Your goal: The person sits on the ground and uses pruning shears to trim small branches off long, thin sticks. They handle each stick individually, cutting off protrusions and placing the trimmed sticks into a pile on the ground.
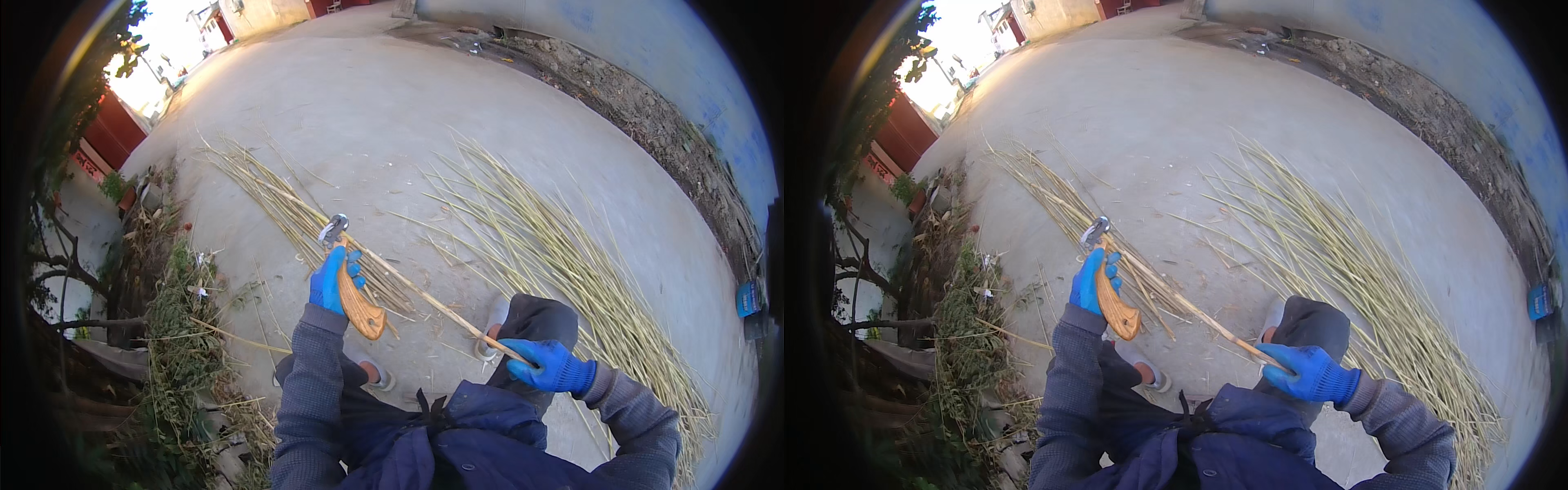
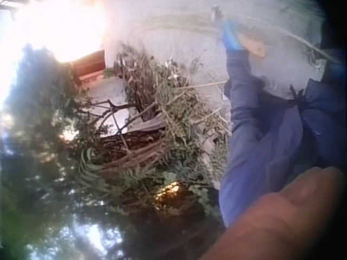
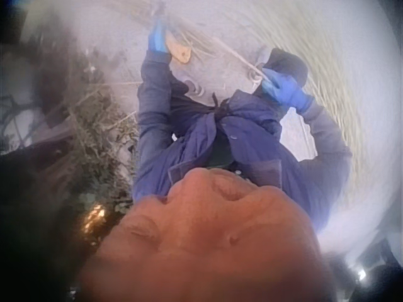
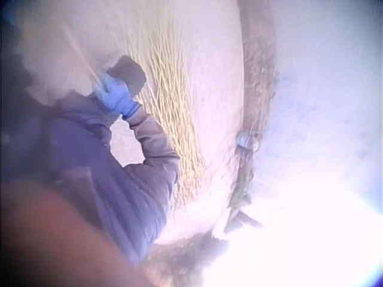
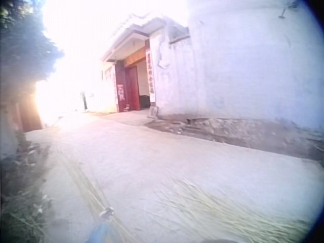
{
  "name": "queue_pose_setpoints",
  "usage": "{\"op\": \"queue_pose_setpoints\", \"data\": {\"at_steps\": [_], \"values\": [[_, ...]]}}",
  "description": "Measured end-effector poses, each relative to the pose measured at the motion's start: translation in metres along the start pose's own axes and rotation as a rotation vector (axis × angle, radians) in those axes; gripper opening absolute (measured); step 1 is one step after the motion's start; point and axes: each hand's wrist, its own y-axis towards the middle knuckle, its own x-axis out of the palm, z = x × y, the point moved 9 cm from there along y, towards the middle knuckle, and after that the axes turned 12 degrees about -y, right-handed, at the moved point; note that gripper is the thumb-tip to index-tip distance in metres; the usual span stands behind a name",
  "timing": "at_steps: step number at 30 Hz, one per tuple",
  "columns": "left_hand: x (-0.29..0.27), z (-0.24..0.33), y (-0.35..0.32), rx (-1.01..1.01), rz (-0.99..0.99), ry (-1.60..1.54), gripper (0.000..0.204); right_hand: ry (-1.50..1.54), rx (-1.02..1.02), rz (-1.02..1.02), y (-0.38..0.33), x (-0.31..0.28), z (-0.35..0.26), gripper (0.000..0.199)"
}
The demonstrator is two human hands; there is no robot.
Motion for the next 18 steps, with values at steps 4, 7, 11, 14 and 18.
{"op": "queue_pose_setpoints", "data": {"at_steps": [4, 7, 11, 14, 18], "values": [[0.031, -0.051, -0.043, -0.085, 0.016, -0.017, 0.045, 0.295, 0.208, -0.186, 0.115, 0.036, -0.019, 0.032], [0.018, -0.06, -0.049, -0.111, 0.056, -0.051, 0.041, 0.049, -0.021, 0.034, 0.157, 0.045, -0.044, 0.026], [-0.038, -0.019, -0.007, -0.007, 0.08, -0.088, 0.044, -0.342, -0.293, 0.281, 0.091, 0.051, -0.056, 0.019], [-0.122, 0.059, 0.028, 0.125, 0.278, 0.038, 0.072, -0.426, -0.348, 0.105, -0.018, 0.036, -0.03, 0.022], [-0.188, 0.117, 0.043, 0.139, 0.321, 0.164, 0.084, -0.751, -0.27, 0.255, -0.121, -0.019, -0.006, 0.027]]}}
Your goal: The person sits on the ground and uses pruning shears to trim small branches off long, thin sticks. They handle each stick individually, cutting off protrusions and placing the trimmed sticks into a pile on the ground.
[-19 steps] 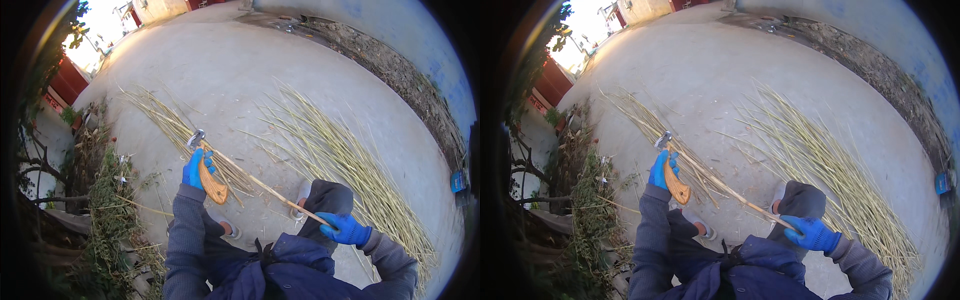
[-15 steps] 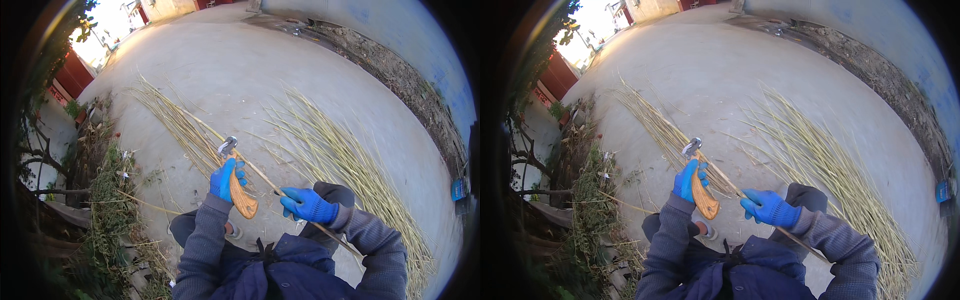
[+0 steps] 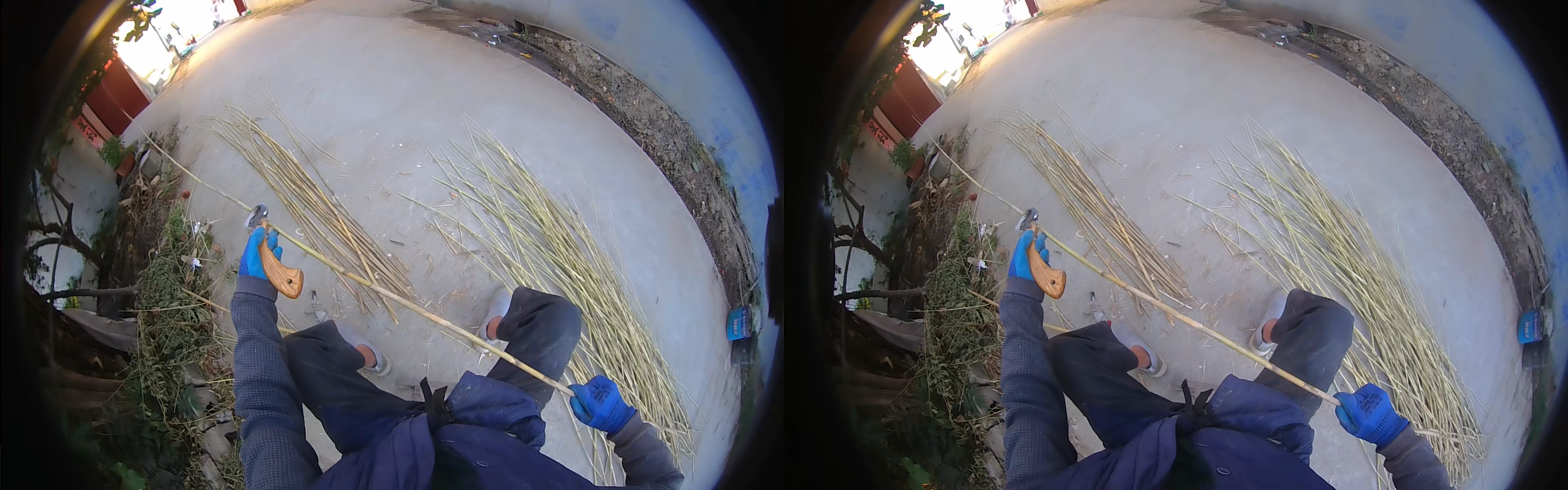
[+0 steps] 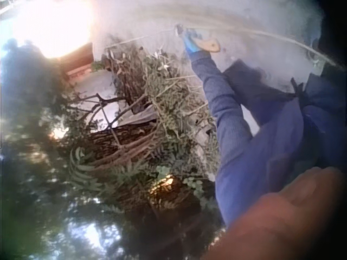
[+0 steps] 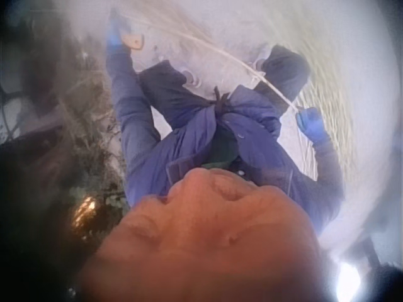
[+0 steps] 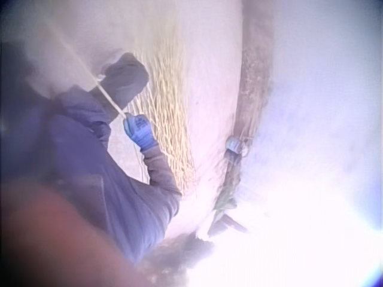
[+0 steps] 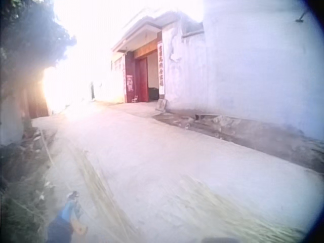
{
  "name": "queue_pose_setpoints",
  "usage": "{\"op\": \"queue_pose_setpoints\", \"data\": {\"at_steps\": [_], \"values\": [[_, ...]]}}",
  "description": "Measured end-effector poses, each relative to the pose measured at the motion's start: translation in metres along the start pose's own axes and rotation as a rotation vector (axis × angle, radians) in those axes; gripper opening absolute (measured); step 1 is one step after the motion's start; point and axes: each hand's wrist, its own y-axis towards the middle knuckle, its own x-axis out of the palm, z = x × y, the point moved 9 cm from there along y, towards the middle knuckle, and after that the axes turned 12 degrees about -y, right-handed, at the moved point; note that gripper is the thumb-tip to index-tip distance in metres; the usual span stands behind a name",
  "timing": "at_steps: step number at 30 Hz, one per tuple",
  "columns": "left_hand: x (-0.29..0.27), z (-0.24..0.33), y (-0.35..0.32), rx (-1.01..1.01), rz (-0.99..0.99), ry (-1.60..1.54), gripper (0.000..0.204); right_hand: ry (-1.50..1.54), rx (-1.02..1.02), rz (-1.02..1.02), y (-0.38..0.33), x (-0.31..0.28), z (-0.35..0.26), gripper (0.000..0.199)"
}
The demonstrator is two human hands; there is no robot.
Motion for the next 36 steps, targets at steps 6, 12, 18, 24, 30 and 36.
{"op": "queue_pose_setpoints", "data": {"at_steps": [6, 12, 18, 24, 30, 36], "values": [[0.076, -0.056, -0.063, -0.046, -0.206, -0.118, 0.055, 0.47, 0.183, -0.205, 0.066, 0.029, 0.001, 0.04], [0.165, -0.133, -0.18, -0.3, -0.291, -0.198, 0.05, 0.792, 0.283, -0.348, 0.234, 0.105, -0.03, 0.023], [0.093, -0.108, -0.1, -0.136, -0.168, -0.187, 0.054, 0.42, 0.003, -0.041, 0.159, 0.083, -0.051, 0.013], [-0.034, -0.003, 0.018, 0.037, 0.008, -0.08, 0.065, -0.006, 0.072, -0.07, -0.053, 0.015, -0.004, 0.021], [0.031, -0.034, -0.033, 0.038, -0.075, -0.083, 0.06, 0.271, 0.248, -0.18, -0.033, 0.027, 0.006, 0.035], [0.156, -0.13, -0.153, -0.24, -0.251, -0.168, 0.044, 0.586, 0.184, -0.133, 0.131, 0.077, -0.011, 0.037]]}}
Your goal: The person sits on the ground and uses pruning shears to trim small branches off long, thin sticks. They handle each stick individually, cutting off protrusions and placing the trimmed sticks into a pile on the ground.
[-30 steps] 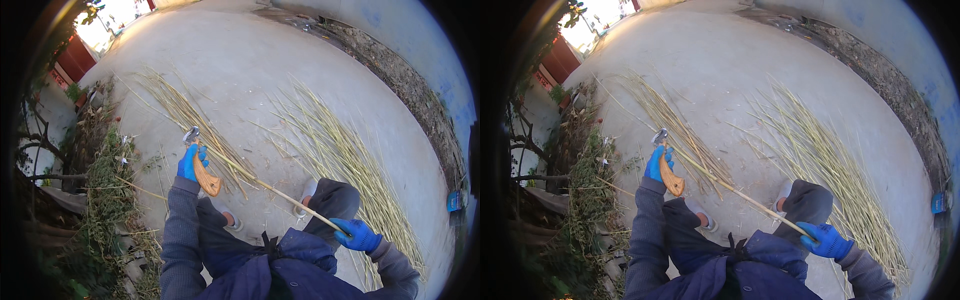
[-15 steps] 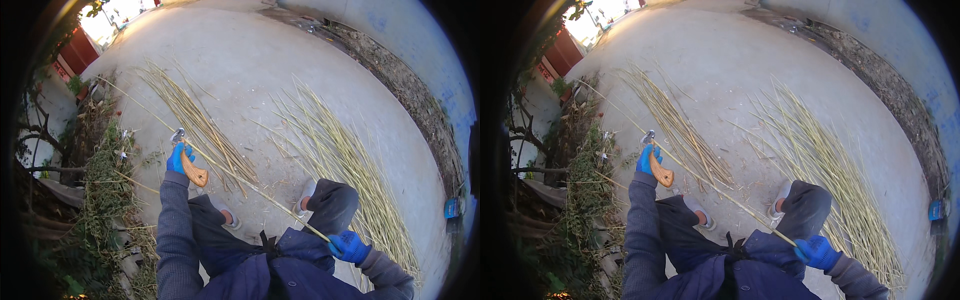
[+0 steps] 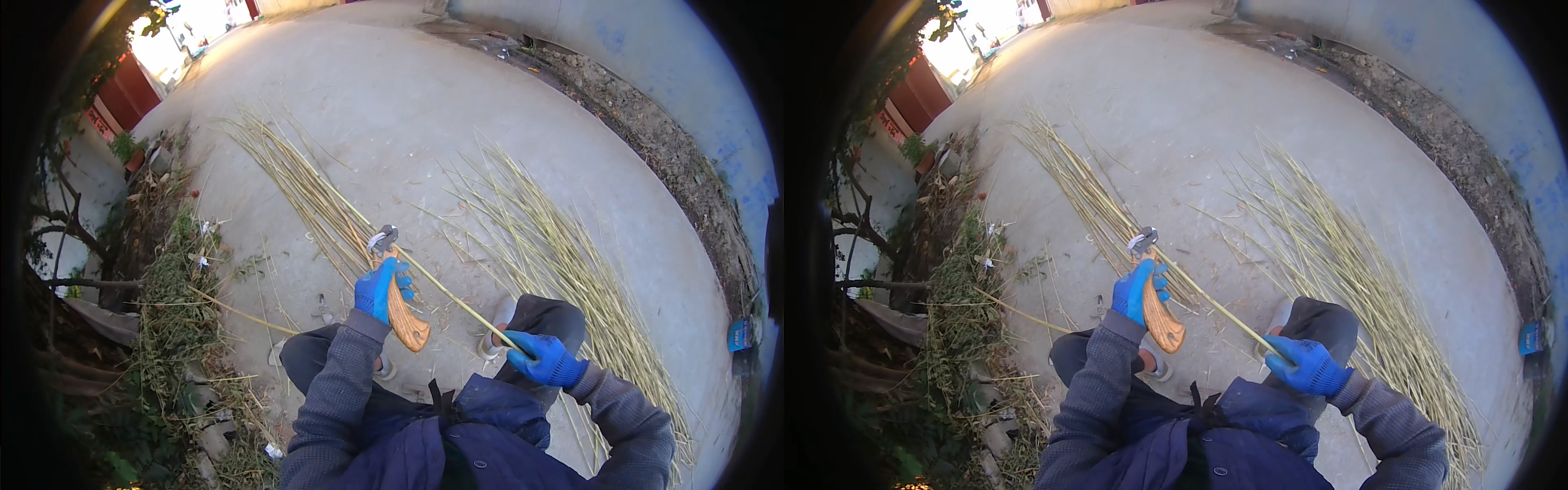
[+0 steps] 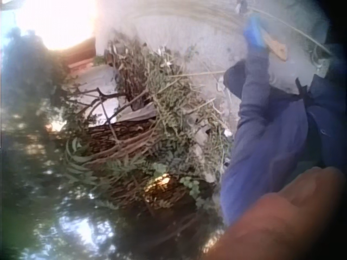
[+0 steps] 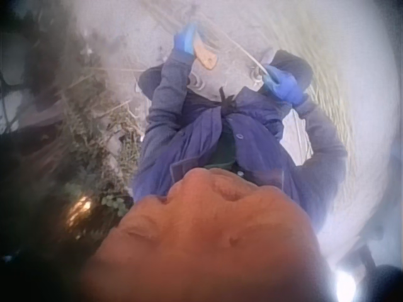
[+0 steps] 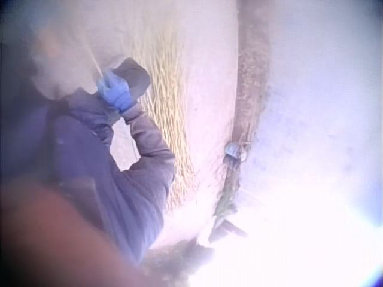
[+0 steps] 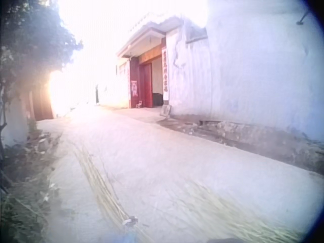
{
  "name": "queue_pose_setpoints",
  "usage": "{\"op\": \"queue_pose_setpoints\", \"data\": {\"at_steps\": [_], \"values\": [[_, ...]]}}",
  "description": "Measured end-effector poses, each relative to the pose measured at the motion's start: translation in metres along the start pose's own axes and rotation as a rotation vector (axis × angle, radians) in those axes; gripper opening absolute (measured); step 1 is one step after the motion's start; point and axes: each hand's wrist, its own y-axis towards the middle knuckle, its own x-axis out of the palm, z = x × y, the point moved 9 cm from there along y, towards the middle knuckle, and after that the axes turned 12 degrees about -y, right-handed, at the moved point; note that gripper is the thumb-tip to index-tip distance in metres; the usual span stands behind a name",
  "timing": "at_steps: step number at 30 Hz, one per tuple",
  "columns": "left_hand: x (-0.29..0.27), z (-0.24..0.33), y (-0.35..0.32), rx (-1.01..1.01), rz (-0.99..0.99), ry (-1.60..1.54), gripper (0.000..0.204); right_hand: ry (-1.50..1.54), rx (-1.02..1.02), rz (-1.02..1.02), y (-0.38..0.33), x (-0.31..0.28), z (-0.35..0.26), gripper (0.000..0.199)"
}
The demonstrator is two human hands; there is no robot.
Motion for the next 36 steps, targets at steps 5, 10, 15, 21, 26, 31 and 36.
{"op": "queue_pose_setpoints", "data": {"at_steps": [5, 10, 15, 21, 26, 31, 36], "values": [[0.019, -0.039, -0.014, -0.088, 0.012, -0.025, 0.037, -0.18, -0.046, 0.094, 0.046, 0.014, -0.013, 0.019], [-0.07, 0.072, 0.059, 0.177, 0.117, 0.026, 0.049, -0.412, -0.143, 0.055, -0.081, 0.01, -0.006, 0.018], [-0.174, 0.202, 0.102, 0.278, 0.252, 0.139, 0.083, -0.741, 0.146, 0.03, -0.255, 0.0, 0.062, 0.018], [-0.269, 0.338, 0.092, 0.436, 0.335, 0.183, 0.081, -1.018, 0.449, -0.016, -0.409, -0.019, 0.134, 0.014], [-0.307, 0.378, 0.058, 0.437, 0.307, 0.153, 0.084, -1.175, 0.628, -0.121, -0.438, -0.045, 0.181, 0.008], [-0.303, 0.317, 0.05, 0.398, 0.307, 0.226, 0.077, -1.165, 0.544, -0.062, -0.391, -0.05, 0.224, 0.01], [-0.238, 0.202, 0.062, 0.204, 0.216, 0.376, 0.067, -1.276, 0.524, -0.296, -0.334, -0.043, 0.266, 0.016]]}}
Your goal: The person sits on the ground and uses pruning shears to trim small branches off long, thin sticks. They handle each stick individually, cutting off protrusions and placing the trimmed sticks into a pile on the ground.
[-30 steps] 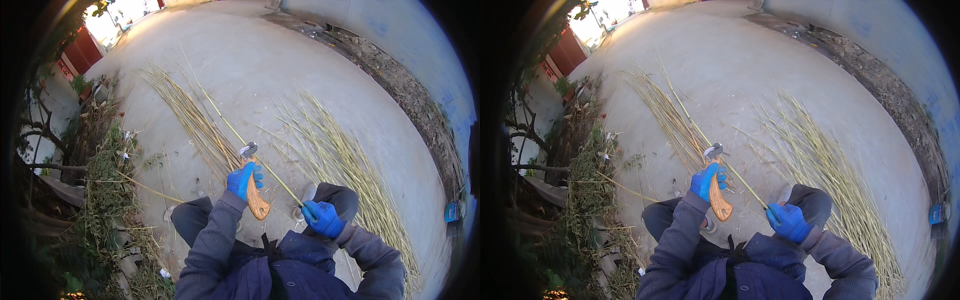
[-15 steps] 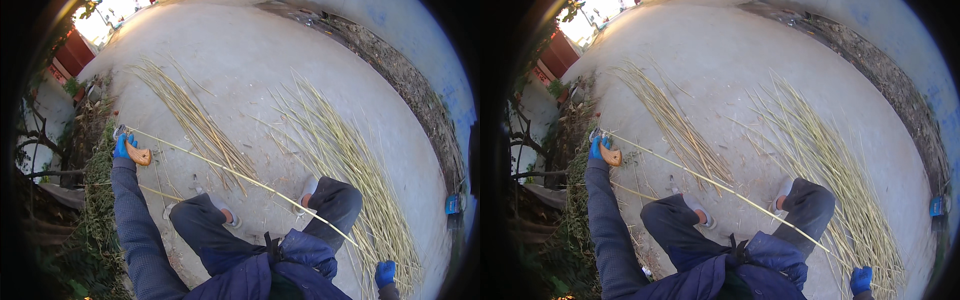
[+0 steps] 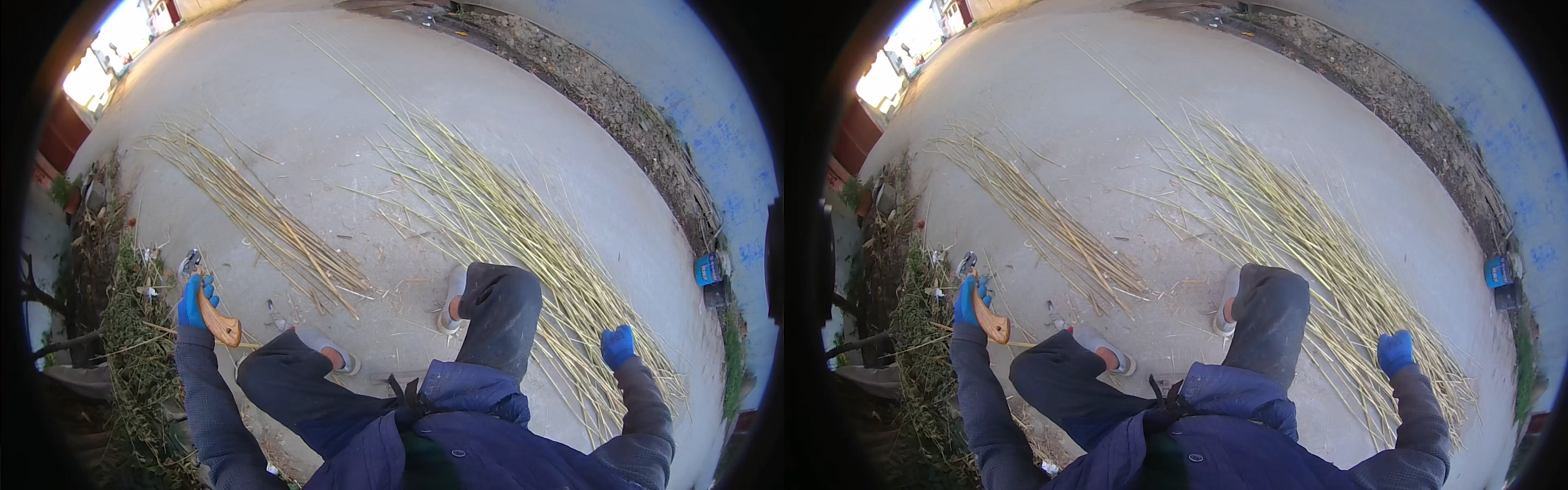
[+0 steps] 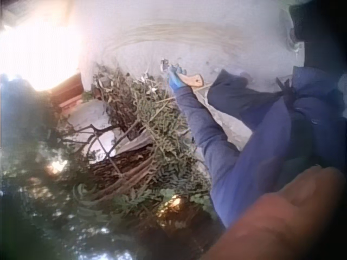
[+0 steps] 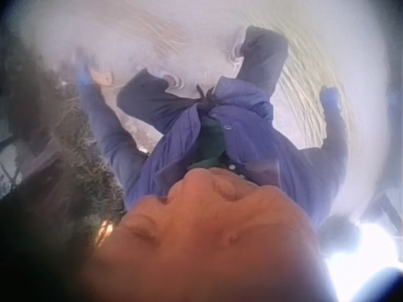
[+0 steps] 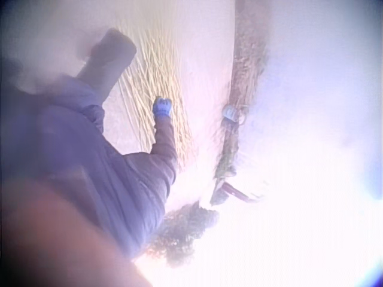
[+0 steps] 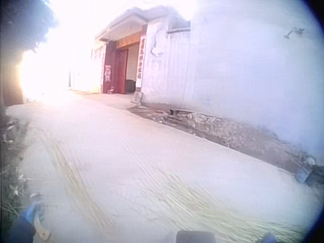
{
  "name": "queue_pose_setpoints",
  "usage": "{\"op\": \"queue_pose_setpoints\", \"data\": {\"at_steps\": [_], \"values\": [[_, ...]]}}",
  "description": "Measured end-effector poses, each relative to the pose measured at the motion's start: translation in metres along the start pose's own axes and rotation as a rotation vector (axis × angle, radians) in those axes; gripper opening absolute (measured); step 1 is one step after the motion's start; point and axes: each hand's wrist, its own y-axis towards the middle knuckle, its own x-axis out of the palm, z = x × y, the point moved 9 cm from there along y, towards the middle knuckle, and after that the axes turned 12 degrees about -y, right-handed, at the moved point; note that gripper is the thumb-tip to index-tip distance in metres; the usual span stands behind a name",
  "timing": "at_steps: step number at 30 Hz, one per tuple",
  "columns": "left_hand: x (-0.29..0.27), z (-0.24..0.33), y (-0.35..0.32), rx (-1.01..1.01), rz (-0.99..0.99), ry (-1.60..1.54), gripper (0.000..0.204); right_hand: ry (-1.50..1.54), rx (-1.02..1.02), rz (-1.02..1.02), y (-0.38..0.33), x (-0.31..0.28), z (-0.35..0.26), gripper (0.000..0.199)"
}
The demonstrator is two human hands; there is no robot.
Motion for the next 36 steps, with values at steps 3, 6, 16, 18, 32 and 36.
{"op": "queue_pose_setpoints", "data": {"at_steps": [3, 6, 16, 18, 32, 36], "values": [[0.059, -0.025, -0.016, -0.066, -0.045, 0.027, 0.061, 0.051, 0.015, -0.105, 0.037, 0.004, 0.007, 0.026], [0.102, -0.04, -0.026, -0.101, -0.102, 0.0, 0.059, 0.078, 0.088, -0.131, 0.062, 0.01, 0.015, 0.023], [0.192, -0.089, -0.048, -0.262, -0.192, -0.118, 0.055, -0.027, 0.128, -0.604, 0.1, 0.063, -0.001, 0.023], [0.194, -0.091, -0.045, -0.267, -0.154, -0.149, 0.054, -0.002, 0.128, -0.514, 0.15, 0.041, -0.014, 0.027], [0.149, -0.048, -0.052, -0.295, -0.03, -0.362, 0.047, 0.516, -0.589, 0.119, 0.504, -0.282, -0.428, 0.028], [0.147, -0.037, -0.069, -0.34, -0.061, -0.37, 0.053, 0.677, -0.614, -0.029, 0.488, -0.3, -0.584, 0.031]]}}
